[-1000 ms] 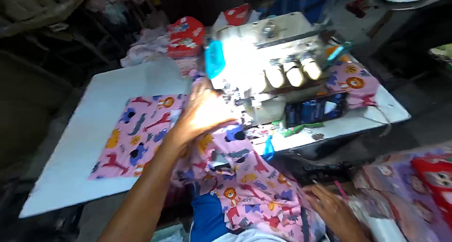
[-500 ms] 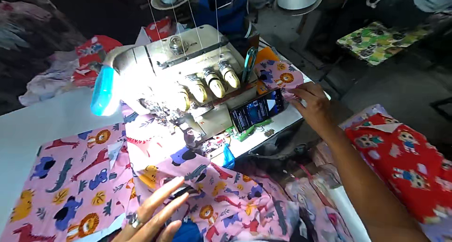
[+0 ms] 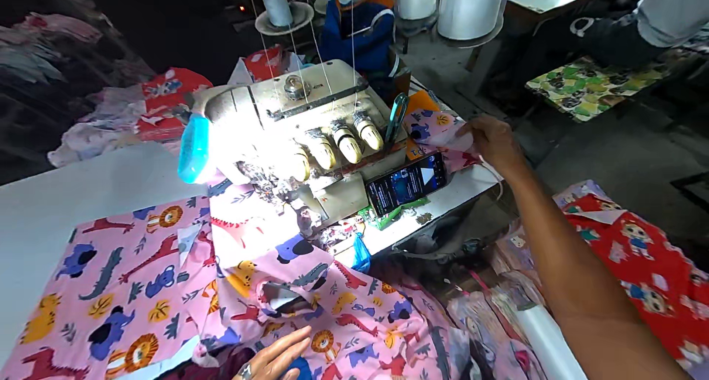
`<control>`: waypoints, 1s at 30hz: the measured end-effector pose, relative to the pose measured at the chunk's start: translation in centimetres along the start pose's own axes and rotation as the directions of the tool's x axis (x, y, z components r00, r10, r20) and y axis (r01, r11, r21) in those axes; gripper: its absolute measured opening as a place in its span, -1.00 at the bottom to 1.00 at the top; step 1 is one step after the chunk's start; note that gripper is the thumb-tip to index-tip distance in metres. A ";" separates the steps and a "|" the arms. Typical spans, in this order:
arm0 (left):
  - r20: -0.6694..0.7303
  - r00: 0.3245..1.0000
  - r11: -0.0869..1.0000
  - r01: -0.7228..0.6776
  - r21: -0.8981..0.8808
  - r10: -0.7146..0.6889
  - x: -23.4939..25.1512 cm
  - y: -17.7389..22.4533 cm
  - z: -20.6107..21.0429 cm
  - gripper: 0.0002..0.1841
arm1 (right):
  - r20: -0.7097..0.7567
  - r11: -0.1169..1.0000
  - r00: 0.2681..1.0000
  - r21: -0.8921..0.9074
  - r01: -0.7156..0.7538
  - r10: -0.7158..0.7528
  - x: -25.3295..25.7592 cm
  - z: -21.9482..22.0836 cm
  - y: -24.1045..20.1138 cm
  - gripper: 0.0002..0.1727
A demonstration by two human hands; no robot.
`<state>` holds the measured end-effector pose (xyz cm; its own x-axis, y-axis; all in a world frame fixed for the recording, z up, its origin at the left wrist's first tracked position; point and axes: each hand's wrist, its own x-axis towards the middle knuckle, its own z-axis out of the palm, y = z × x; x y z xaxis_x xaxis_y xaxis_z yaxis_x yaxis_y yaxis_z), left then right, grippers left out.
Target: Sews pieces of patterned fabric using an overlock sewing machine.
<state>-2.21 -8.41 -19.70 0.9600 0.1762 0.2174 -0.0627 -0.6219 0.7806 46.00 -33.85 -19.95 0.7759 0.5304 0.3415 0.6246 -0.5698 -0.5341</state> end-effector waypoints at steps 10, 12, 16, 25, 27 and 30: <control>-0.191 0.978 0.925 -0.146 -0.352 0.082 4.5 3.0 2.4 -0.33 | 0.038 0.865 0.877 0.185 0.466 -0.480 -6.1 -4.2 -15.0 -0.73; -0.235 0.972 0.917 -0.118 -0.382 0.028 6.1 3.8 3.2 -0.06 | 0.134 0.756 0.790 0.422 0.501 -0.599 -8.9 -2.4 -18.8 -0.76; -0.160 0.975 0.831 0.040 -0.554 -0.154 7.5 3.7 3.3 -0.71 | 0.023 0.705 0.813 0.512 0.491 -0.582 -13.5 3.5 -24.4 -0.77; -0.116 0.860 0.688 0.309 -0.657 -0.498 4.8 1.5 -1.8 -0.74 | 0.391 0.265 0.867 0.911 -0.317 -0.308 -16.8 13.1 -25.0 -0.33; -0.173 0.857 0.697 0.259 -0.669 -0.485 4.4 0.8 -2.1 -0.82 | 0.396 0.239 0.865 0.912 -0.333 -0.308 -17.0 13.4 -25.5 -0.55; -0.247 0.835 0.704 0.215 -0.677 -0.492 4.3 0.5 -2.4 -0.86 | 0.345 0.278 0.898 0.922 -0.270 -0.272 -16.8 13.4 -26.3 -0.81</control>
<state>1.27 -6.14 -16.97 0.7647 0.6418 -0.0581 -0.0223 0.1165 0.9929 15.35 -19.38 -21.96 0.4967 0.8479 0.1852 -0.1171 0.2769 -0.9537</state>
